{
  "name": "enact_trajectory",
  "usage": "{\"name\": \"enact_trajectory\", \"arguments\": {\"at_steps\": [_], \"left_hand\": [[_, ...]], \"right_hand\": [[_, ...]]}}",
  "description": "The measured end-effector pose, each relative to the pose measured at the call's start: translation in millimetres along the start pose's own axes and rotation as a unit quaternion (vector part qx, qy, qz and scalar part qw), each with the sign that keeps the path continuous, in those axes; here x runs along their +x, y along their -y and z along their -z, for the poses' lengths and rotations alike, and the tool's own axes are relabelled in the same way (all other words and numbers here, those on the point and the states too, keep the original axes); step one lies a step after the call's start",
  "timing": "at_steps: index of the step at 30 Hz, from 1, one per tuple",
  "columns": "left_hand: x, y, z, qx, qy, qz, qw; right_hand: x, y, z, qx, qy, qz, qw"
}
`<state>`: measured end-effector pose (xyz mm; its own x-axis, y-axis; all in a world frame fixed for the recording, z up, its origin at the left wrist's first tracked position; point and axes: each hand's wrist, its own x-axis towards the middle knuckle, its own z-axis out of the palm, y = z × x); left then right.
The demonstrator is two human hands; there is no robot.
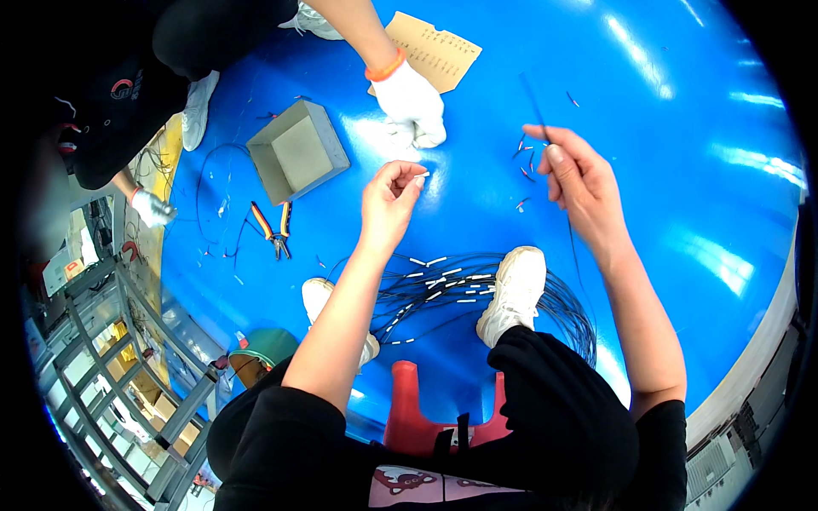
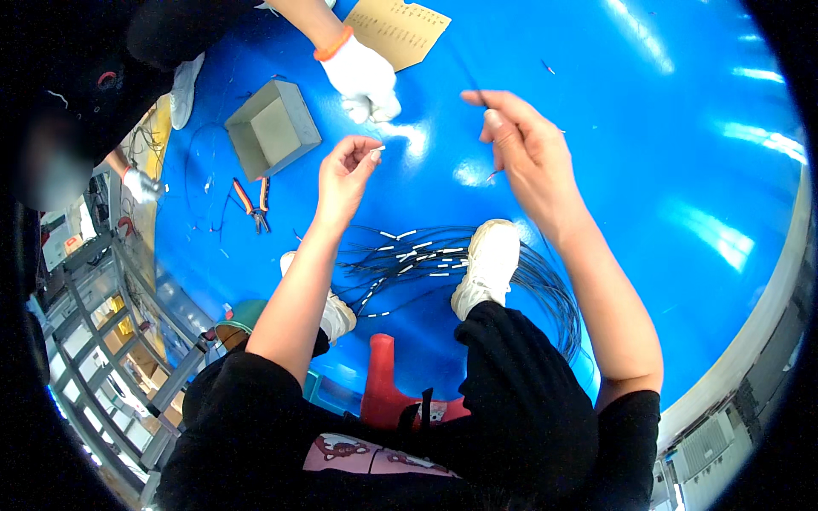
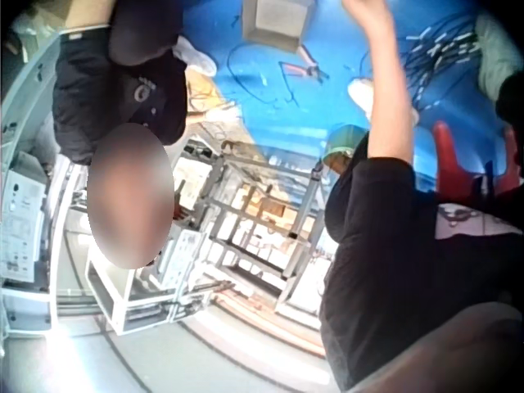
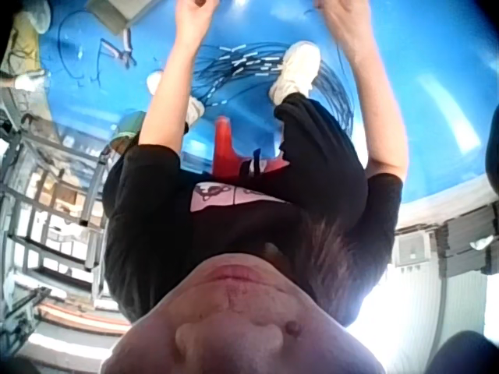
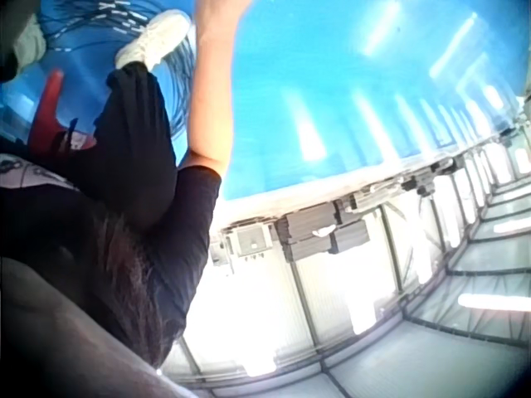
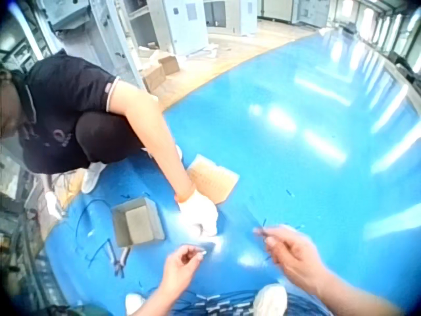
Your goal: The person sits on a low stool and repeatedly picks black wires from a pile on the floor, slides white sleeves onto them, and gathers the prepared wires into a bundle. Another person in gloves is present nearby but does not assist with the main task.
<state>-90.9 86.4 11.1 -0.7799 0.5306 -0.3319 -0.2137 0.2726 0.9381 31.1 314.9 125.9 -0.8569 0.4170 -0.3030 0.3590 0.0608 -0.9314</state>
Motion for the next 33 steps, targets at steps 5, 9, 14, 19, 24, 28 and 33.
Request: {"name": "enact_trajectory", "arguments": {"at_steps": [5, 9, 14, 19, 24, 28, 33], "left_hand": [[-27.6, -22.7, -2.2, -0.072, 0.027, 0.078, 0.994], [-38.6, -33.1, -3.8, -0.133, 0.041, 0.089, 0.986], [-39.3, -33.8, 0.5, -0.149, 0.055, 0.098, 0.982], [-36.3, -37.7, -1.6, -0.142, 0.066, 0.104, 0.982], [-34.8, -38.7, -1.4, -0.142, 0.08, 0.1, 0.982], [-35.3, -38.6, 0.5, -0.132, 0.082, 0.095, 0.983], [-34.7, -40.5, 0.8, -0.12, 0.083, 0.094, 0.985]], "right_hand": [[-25.2, -14.8, -29.6, -0.143, 0.039, 0.065, 0.987], [-39.8, -26.2, -38.1, -0.124, 0.068, -0.016, 0.99], [-41.1, -34.2, -40.1, -0.109, 0.044, -0.017, 0.993], [-38.6, -33.7, -40.4, -0.119, 0.044, -0.012, 0.992], [-38.5, -37.9, -38.7, -0.119, 0.039, -0.004, 0.992], [-40.0, -33.6, -36.0, -0.123, 0.04, -0.004, 0.992], [-39.5, -35.5, -35.7, -0.117, 0.04, 0.003, 0.992]]}}
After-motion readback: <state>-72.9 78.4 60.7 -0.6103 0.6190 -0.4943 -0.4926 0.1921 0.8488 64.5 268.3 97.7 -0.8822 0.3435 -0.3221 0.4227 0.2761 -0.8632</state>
